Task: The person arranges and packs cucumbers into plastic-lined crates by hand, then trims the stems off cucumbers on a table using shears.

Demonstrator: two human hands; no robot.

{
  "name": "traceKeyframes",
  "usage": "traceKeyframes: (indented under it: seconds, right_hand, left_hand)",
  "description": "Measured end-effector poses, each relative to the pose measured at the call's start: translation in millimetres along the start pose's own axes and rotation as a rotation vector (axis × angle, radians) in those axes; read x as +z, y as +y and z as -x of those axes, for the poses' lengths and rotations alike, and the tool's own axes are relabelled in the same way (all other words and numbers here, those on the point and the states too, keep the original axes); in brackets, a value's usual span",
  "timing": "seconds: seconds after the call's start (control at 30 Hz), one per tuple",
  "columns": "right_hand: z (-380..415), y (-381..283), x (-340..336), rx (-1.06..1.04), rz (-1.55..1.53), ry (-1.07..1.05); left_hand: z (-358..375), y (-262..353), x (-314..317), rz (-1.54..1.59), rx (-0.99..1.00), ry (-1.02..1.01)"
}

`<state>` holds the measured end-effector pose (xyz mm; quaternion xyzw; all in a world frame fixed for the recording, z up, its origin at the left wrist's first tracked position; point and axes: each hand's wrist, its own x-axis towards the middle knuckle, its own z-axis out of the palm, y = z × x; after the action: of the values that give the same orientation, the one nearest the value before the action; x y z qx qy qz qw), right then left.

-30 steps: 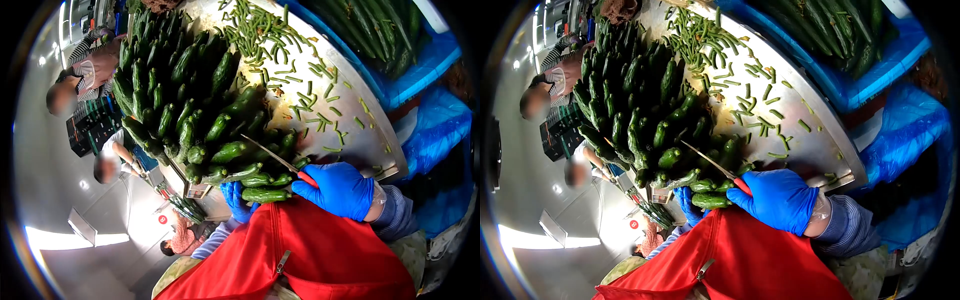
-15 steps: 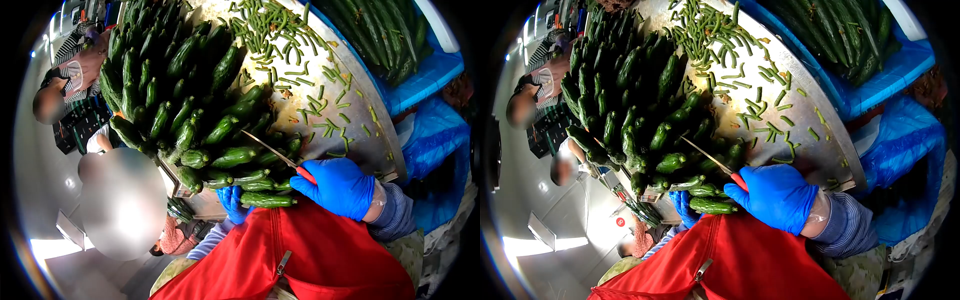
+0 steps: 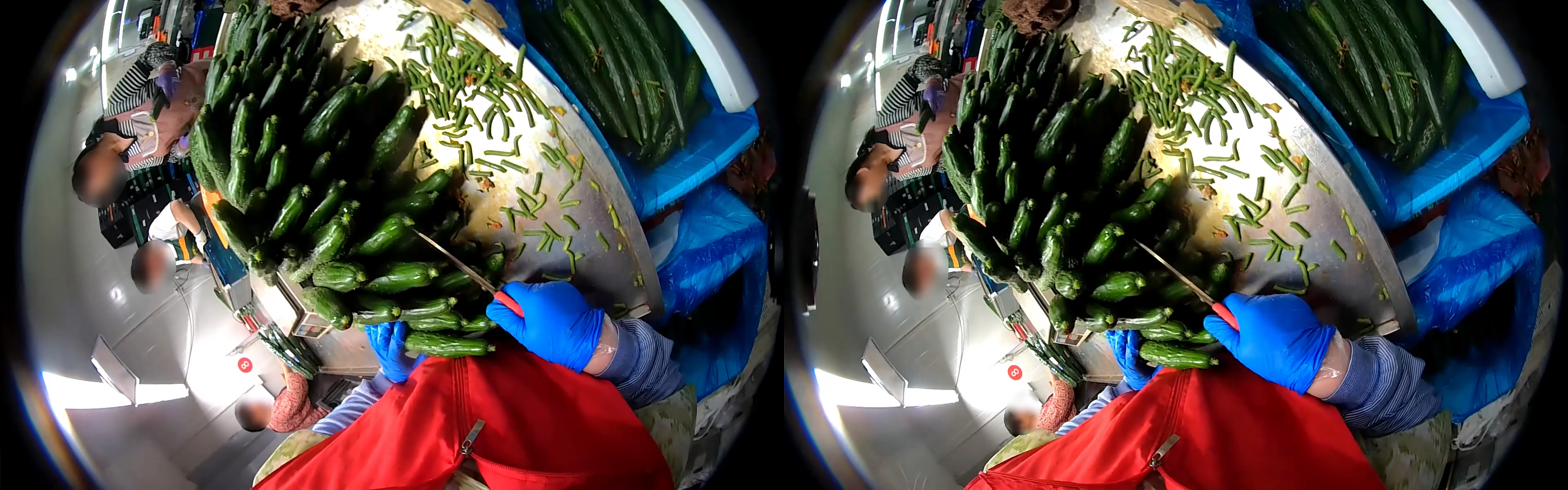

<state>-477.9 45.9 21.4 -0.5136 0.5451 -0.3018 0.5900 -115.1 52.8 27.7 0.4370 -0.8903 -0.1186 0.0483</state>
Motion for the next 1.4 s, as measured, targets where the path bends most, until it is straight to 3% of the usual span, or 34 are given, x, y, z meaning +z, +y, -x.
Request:
traceKeyframes:
  seconds: [0.17,0.27,0.4,0.53,0.77,0.9,1.0,1.13,1.27,1.33,1.4]
  right_hand:
    - [8.9,8.7,3.7,0.042,-0.124,0.074]
    - [17.8,3.6,-16.0,0.080,-0.219,0.273]
    - [24.7,6.1,-35.6,0.127,-0.016,0.438]
    - [28.8,-0.6,-36.8,0.048,0.167,0.562]
    - [40.0,16.2,-11.2,0.010,0.269,0.632]
    - [36.9,12.2,2.7,0.186,0.554,0.733]
    - [26.4,16.5,8.5,0.192,0.746,0.764]
    - [16.9,5.0,20.3,0.151,1.053,0.751]
    - [24.5,22.7,15.3,0.036,1.024,0.751]
    - [27.5,12.6,14.7,0.005,1.107,0.884]
    - [22.9,-30.4,31.4,-0.166,1.097,1.053]
  left_hand:
    - [-10.8,10.4,-8.5,-0.024,-0.001,-0.033]
    - [-14.3,10.8,-5.2,0.040,0.025,0.023]
    - [-14.1,12.3,-7.5,-0.021,0.027,0.006]
    - [-16.4,14.9,-7.9,-0.032,0.034,0.034]
    - [-31.1,23.4,-16.1,-0.053,0.066,0.058]
    - [-24.3,23.9,-16.8,-0.070,0.045,0.071]
    - [-22.3,25.0,-19.7,-0.039,0.027,0.088]
    - [-19.4,25.5,-34.3,0.057,0.061,0.119]
    - [-10.5,15.3,-37.1,0.176,0.135,0.182]
    - [-4.3,4.5,-38.8,0.282,0.200,0.253]
    - [3.5,-14.8,-43.5,0.448,0.242,0.434]
